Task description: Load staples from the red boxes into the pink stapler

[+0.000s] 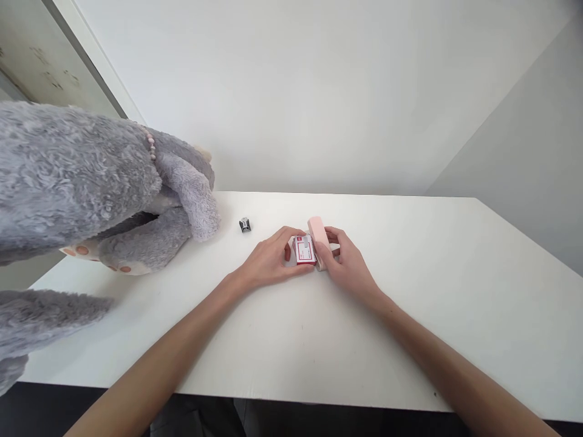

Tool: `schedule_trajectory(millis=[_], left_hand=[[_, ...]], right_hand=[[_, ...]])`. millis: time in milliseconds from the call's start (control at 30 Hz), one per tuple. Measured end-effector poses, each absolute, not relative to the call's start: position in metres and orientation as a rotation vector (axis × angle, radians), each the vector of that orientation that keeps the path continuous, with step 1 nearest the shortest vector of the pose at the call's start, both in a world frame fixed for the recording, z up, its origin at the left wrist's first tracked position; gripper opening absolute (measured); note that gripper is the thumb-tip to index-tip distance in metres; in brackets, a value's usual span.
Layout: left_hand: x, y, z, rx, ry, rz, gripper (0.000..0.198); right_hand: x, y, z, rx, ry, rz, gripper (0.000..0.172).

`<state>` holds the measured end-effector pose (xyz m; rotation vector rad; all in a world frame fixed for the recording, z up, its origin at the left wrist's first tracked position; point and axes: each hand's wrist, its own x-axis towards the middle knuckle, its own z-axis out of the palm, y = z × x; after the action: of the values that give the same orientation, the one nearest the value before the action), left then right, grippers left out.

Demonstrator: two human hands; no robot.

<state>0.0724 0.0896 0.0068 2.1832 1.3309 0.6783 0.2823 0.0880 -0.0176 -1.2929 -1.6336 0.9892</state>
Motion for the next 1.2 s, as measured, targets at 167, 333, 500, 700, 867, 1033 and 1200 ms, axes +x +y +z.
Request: schedule_trajectory(millis=[167, 333, 500, 700, 867, 1033, 1200], left_hand=[[0.076, 0.087, 0.006, 2.145, 1.379, 0.694, 0.056], [0.078, 0.086, 0.008, 2.143, 1.39, 0.685, 0.052], [0.078, 0.087, 0.008, 2.14, 1.397, 0.667, 0.053], [0.075, 0.088, 0.005, 2.155, 1.386, 0.671, 0.059], [0.073, 0.092, 0.002, 2.228, 1.512, 0.854, 0.053], [0.059, 0.105, -0.006, 2.304, 2.018, 1.131, 0.042], [0.042, 0.113, -0.022, 2.271, 2.284, 0.932, 0.063]], right_hand=[[0.282, 0.088, -0.019, -1.318, -1.615, 0.995, 0.059], [0.282, 0.087, -0.019, -1.32, -1.599, 1.034, 0.059], [0.282, 0.087, -0.019, -1.325, -1.582, 1.039, 0.059], [0.282, 0.086, -0.018, -1.332, -1.58, 1.039, 0.059], [0.283, 0.086, -0.017, -1.308, -1.58, 1.06, 0.058], [0.283, 0.086, -0.018, -1.3, -1.584, 1.052, 0.056], [0.283, 0.086, -0.019, -1.312, -1.579, 1.05, 0.057]])
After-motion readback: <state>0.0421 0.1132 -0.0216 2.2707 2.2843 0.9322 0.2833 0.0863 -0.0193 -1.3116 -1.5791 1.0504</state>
